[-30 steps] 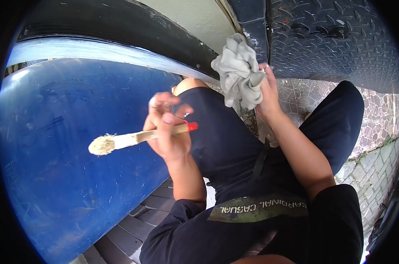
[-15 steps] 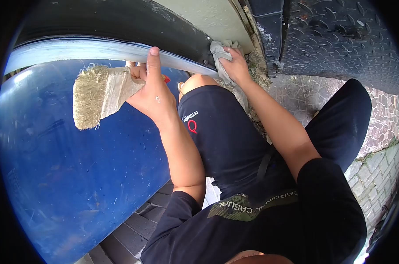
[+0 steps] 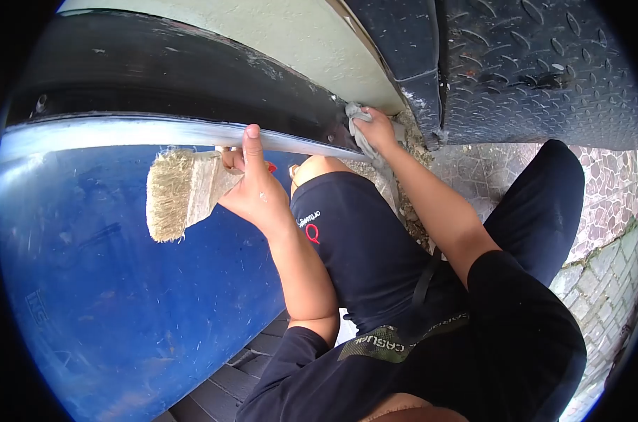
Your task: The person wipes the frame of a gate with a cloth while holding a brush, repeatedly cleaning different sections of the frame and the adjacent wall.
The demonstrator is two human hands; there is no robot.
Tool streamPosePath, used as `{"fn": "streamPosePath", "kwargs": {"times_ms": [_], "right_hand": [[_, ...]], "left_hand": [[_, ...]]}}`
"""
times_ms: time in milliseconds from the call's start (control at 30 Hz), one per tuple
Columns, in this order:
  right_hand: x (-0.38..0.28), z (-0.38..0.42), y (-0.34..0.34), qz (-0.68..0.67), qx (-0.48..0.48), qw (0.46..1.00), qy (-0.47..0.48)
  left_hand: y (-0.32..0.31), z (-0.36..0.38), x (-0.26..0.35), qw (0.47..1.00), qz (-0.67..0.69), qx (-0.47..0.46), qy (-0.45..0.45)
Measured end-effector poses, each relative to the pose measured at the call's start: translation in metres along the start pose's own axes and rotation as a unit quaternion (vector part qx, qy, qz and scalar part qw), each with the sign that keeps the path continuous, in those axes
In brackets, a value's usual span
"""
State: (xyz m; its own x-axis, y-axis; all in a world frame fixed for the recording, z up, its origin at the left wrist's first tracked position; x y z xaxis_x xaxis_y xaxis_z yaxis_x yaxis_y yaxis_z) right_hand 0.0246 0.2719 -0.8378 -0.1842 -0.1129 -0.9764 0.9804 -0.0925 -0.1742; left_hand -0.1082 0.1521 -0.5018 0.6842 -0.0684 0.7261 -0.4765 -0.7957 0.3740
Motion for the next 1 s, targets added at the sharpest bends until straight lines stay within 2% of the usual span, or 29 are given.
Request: {"fn": "streamPosePath", "kwargs": {"times_ms": [33, 100, 200, 233, 367, 467, 500, 533, 600, 767, 833, 900, 1000], "right_hand": [[0.006, -0.005, 0.002, 0.039, 0.002, 0.999, -0.03], [0.017, -0.006, 0.004, 0.08, -0.01, 0.994, -0.072], [-0.024, 0.021, 0.006, 0.067, -0.058, 0.991, -0.102], [-0.035, 0.022, 0.005, 0.122, -0.039, 0.991, -0.044], [-0.031, 0.003, -0.009, 0.108, -0.089, 0.99, 0.006], [-0.031, -0.001, -0.011, 0.13, -0.101, 0.986, -0.017], [-0.031, -0.002, -0.01, 0.146, -0.122, 0.979, -0.073], [-0.031, -0.006, -0.008, 0.146, -0.122, 0.979, -0.073], [-0.032, -0.009, -0.018, 0.091, -0.194, 0.974, -0.075], [-0.004, -0.022, -0.024, 0.13, -0.248, 0.956, -0.087], [0.004, -0.026, -0.023, 0.143, -0.253, 0.953, -0.09], [0.015, -0.021, -0.02, 0.223, -0.28, 0.925, -0.129], [0.039, -0.017, -0.019, 0.223, -0.31, 0.913, -0.145]], "left_hand": [[0.0, -0.001, 0.004, 1.0, 0.002, 0.002, -0.027], [-0.001, 0.002, 0.007, 1.0, 0.001, 0.002, -0.017], [-0.002, 0.0, 0.007, 1.0, 0.004, -0.003, -0.014], [-0.001, -0.001, 0.006, 1.0, 0.001, -0.004, -0.016], [-0.002, -0.001, 0.005, 1.0, 0.005, -0.008, -0.027], [-0.001, -0.002, 0.002, 1.0, -0.006, -0.01, -0.027], [-0.002, -0.001, 0.006, 1.0, -0.011, -0.008, -0.014], [-0.002, 0.0, 0.006, 1.0, -0.01, -0.008, -0.014], [-0.001, -0.001, 0.007, 1.0, -0.001, 0.001, -0.03], [0.0, 0.001, 0.003, 1.0, -0.004, -0.002, -0.012], [0.0, -0.001, 0.005, 1.0, 0.002, 0.001, -0.02], [0.0, -0.001, 0.008, 0.999, 0.013, 0.0, -0.032], [0.0, -0.002, 0.006, 0.998, -0.01, -0.011, -0.057]]}}
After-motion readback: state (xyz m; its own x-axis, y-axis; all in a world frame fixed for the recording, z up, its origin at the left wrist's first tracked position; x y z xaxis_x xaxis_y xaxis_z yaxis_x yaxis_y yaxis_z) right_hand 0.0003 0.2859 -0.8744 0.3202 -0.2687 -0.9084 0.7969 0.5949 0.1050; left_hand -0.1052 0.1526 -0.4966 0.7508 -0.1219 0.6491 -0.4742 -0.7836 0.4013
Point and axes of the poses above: each hand's wrist, its own z-axis away from the middle knuckle, its own y-axis out of the back of the hand, x = y × z, the point moved 9 cm from there along -z, towards the middle knuckle, and after that the axes turned 15 degrees about -z, right-handed, at the moved point
